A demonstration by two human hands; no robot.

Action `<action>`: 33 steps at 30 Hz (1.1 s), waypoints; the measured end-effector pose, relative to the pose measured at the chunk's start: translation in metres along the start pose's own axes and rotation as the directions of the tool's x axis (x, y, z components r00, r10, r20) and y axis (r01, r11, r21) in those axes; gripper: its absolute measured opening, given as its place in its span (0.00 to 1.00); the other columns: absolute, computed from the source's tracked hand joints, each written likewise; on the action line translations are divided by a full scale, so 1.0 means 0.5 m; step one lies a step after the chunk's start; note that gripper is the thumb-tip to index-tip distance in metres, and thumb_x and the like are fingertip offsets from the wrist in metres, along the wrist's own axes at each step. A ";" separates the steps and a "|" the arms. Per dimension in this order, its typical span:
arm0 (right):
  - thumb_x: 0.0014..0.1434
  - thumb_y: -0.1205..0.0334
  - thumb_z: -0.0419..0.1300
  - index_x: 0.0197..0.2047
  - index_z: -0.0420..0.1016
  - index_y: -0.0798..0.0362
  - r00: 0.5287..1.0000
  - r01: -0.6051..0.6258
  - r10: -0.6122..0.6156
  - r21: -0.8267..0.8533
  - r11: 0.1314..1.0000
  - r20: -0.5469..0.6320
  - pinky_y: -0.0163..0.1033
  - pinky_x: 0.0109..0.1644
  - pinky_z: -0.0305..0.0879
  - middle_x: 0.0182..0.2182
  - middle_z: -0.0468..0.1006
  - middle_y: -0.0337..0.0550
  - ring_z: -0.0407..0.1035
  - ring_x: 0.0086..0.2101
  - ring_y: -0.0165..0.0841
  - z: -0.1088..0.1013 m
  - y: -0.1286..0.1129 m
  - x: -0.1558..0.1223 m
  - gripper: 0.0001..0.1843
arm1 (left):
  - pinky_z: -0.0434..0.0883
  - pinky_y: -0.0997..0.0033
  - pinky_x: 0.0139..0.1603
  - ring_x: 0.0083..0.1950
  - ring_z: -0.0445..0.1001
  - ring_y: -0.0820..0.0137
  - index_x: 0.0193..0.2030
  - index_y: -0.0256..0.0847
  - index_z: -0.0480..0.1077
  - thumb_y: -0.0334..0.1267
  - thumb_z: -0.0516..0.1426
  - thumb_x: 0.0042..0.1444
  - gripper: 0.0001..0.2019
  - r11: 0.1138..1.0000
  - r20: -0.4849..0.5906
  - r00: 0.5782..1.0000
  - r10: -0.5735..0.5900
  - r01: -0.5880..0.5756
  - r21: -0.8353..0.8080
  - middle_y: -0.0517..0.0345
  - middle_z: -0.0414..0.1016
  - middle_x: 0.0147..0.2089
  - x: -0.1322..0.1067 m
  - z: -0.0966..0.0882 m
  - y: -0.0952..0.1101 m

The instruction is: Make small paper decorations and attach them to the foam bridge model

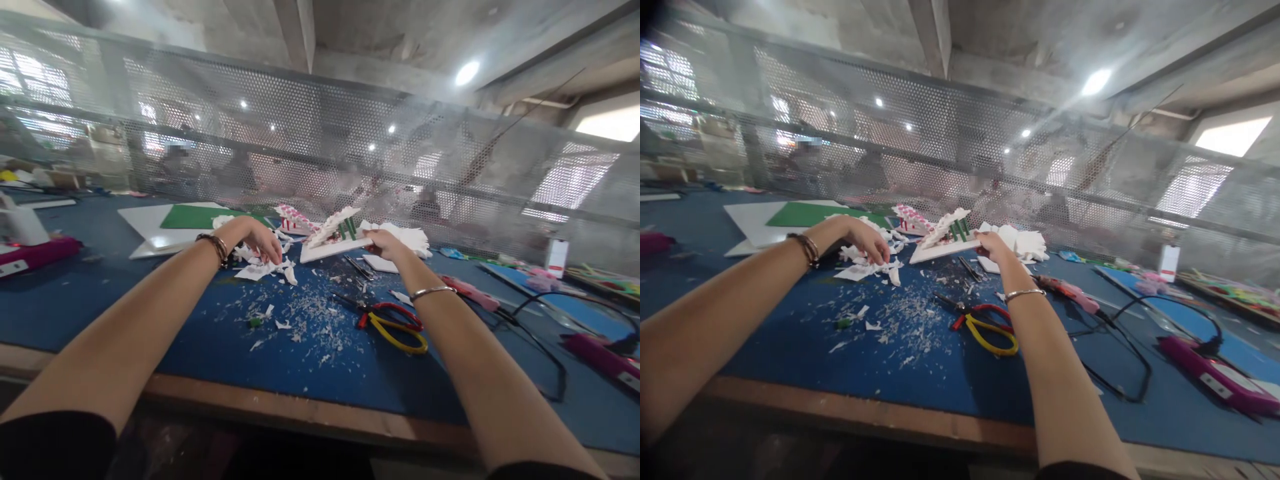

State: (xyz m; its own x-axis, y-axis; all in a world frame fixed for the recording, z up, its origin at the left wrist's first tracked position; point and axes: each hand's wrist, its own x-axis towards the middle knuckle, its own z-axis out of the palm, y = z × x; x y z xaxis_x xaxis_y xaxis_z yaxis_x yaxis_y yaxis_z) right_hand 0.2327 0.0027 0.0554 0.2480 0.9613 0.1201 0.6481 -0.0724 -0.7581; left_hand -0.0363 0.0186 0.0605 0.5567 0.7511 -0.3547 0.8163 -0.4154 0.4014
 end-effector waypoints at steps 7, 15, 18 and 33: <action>0.57 0.60 0.51 0.47 0.63 0.55 0.986 0.112 -0.158 -0.523 0.845 -0.046 0.45 0.42 0.63 0.45 0.66 0.45 0.65 0.40 0.33 -0.021 -0.027 -0.025 0.15 | 0.68 0.63 0.37 0.35 0.71 0.60 0.26 0.35 0.72 0.33 0.63 0.34 0.09 0.930 -0.169 0.969 -0.178 0.222 0.294 0.52 0.73 0.27 0.012 0.025 0.066; 0.56 0.59 0.52 0.47 0.63 0.57 0.946 0.218 -0.321 -0.819 0.530 0.044 0.45 0.42 0.63 0.44 0.66 0.47 0.65 0.40 0.34 0.011 -0.077 -0.092 0.16 | 0.61 0.58 0.48 0.50 0.63 0.59 0.48 0.31 0.62 0.31 0.52 0.53 0.15 0.892 -0.527 0.844 0.102 0.157 0.424 0.44 0.64 0.49 -0.077 0.057 0.079; 0.56 0.60 0.52 0.47 0.63 0.58 0.948 0.214 -0.311 -0.852 0.478 0.064 0.44 0.41 0.64 0.44 0.67 0.47 0.65 0.40 0.34 0.029 -0.082 -0.085 0.17 | 0.60 0.71 0.49 0.50 0.64 0.66 0.46 0.37 0.64 0.29 0.54 0.48 0.16 0.879 -0.389 0.877 0.281 -0.072 0.472 0.50 0.67 0.49 -0.079 0.083 0.079; 0.56 0.59 0.51 0.47 0.63 0.56 0.936 0.258 -0.328 -0.885 0.386 0.130 0.45 0.41 0.64 0.44 0.67 0.46 0.65 0.40 0.33 -0.013 -0.042 -0.101 0.16 | 0.61 0.75 0.30 0.29 0.66 0.71 0.39 0.34 0.67 0.39 0.52 0.46 0.15 0.878 -0.523 0.711 0.469 -0.440 0.189 0.53 0.70 0.30 -0.049 0.128 0.056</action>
State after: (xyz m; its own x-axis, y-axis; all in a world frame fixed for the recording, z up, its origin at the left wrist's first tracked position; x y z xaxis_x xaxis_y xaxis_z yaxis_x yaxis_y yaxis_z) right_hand 0.2114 -0.0459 0.0691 -0.0740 0.9578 0.2776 0.9520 -0.0151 0.3056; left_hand -0.0171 -0.0443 0.0262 0.6981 0.6082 0.3778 0.5010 -0.7919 0.3491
